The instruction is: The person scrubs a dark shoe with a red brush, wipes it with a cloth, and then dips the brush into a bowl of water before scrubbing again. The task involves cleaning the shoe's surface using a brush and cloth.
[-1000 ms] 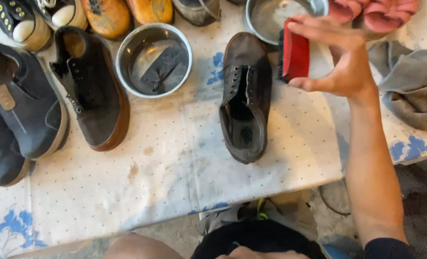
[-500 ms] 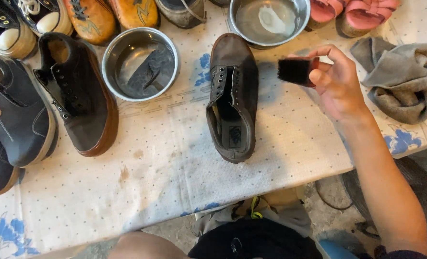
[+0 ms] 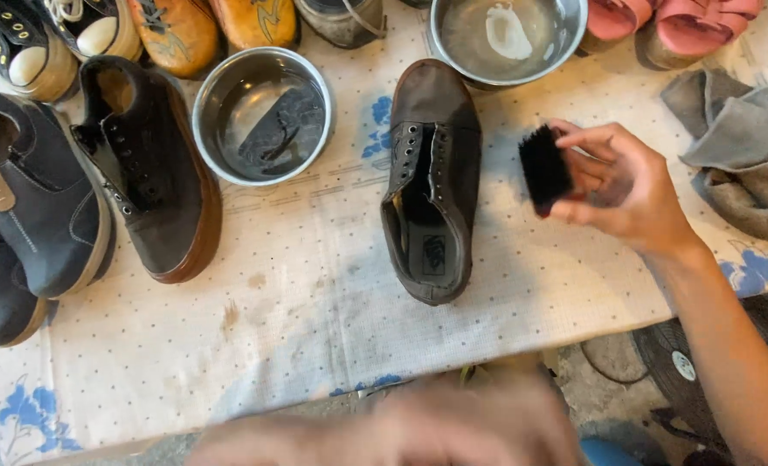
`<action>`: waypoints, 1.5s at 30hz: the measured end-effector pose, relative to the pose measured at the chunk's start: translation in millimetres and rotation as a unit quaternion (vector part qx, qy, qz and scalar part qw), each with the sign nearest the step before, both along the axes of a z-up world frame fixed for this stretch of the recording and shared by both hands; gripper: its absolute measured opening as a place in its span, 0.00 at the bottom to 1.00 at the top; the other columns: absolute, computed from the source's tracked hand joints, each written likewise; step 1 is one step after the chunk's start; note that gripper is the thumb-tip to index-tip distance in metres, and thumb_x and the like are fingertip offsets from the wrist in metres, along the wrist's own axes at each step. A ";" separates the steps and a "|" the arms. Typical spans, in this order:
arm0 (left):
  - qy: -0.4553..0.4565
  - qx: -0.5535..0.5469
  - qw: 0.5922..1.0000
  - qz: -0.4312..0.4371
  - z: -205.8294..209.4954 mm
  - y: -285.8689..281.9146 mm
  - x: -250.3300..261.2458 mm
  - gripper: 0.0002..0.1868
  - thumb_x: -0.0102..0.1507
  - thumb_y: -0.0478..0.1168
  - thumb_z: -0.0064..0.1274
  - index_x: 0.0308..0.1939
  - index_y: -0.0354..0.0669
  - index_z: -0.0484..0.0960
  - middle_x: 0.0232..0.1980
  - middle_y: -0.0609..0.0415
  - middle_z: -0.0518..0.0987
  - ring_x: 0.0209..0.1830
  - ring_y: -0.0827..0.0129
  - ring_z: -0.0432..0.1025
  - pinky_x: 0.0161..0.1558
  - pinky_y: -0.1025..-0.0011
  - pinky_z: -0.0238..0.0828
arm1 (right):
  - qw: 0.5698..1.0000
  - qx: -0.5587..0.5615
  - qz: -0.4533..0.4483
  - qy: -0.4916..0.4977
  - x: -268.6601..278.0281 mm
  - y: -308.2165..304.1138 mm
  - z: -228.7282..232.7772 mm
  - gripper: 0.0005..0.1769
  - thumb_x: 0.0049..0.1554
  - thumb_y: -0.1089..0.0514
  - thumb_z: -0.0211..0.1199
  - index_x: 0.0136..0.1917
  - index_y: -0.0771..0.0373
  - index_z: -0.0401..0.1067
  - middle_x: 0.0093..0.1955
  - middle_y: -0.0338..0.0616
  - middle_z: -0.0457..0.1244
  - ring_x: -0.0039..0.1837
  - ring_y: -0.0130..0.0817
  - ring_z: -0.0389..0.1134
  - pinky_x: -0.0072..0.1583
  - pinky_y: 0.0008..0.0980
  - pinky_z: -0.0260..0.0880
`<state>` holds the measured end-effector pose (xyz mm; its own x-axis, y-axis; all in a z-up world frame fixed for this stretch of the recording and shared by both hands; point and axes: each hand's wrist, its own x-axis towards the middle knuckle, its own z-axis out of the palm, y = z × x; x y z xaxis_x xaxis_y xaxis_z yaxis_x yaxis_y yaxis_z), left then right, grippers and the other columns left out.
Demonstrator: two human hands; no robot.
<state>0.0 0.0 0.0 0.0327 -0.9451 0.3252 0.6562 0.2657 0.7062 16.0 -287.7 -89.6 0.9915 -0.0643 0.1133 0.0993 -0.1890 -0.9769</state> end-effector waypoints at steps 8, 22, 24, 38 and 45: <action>-0.661 0.215 0.514 0.502 -28.9 -15.8 90.4 0.29 0.60 0.61 0.61 0.48 0.41 0.76 0.56 0.50 0.74 0.56 0.56 0.66 0.56 0.57 0.65 | 0.988 -0.147 -0.045 -0.005 -18.9 12.2 3.0 0.58 0.36 0.68 0.76 0.75 0.73 0.49 0.76 0.65 0.52 0.77 0.45 0.54 0.77 0.37 0.50; -0.738 0.391 0.348 0.425 -49.3 -51.4 92.1 0.44 0.63 0.69 0.49 0.73 0.42 0.68 0.23 0.48 0.79 0.27 0.54 0.76 0.43 0.59 0.59 | 0.795 -0.536 -0.242 -0.149 -72.9 -90.0 -1.4 0.29 0.63 0.55 0.72 0.70 0.79 0.75 0.78 0.78 0.56 0.76 0.71 0.58 0.73 0.60 0.59; -0.733 0.411 0.364 0.402 -44.1 -57.0 101.1 0.46 0.63 0.70 0.48 0.76 0.43 0.66 0.21 0.48 0.81 0.25 0.54 0.77 0.43 0.58 0.60 | 0.820 -0.500 -0.268 -0.074 -82.7 -100.7 -7.2 0.35 0.60 0.65 0.76 0.76 0.83 0.70 0.83 0.84 0.45 0.80 0.81 0.52 0.77 0.62 0.54; -0.510 0.241 0.749 0.348 -51.3 -19.9 146.5 0.40 0.66 0.31 0.51 0.80 0.50 0.52 0.83 0.53 0.55 0.85 0.60 0.48 0.81 0.59 0.38 | 0.793 -0.494 -0.314 -0.167 -84.8 -142.7 -39.5 0.39 0.49 0.79 0.49 0.72 0.76 0.79 0.57 0.61 0.59 0.60 0.62 0.61 0.64 0.54 0.62; -0.297 0.233 0.851 0.366 -48.7 17.1 143.9 0.38 0.67 0.38 0.53 0.79 0.46 0.54 0.83 0.48 0.53 0.79 0.65 0.57 0.75 0.67 0.60 | 0.897 -0.230 -0.333 -0.178 -106.4 -111.1 -15.0 0.28 0.56 0.73 0.44 0.71 0.76 0.62 0.67 0.56 0.57 0.67 0.43 0.57 0.69 0.34 0.55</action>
<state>143.9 17.1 -48.7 0.6288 -0.7728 0.0859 -0.0741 0.0504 0.9960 -90.3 -398.8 -104.6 0.6461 -0.4940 0.5819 0.1047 -0.6978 -0.7086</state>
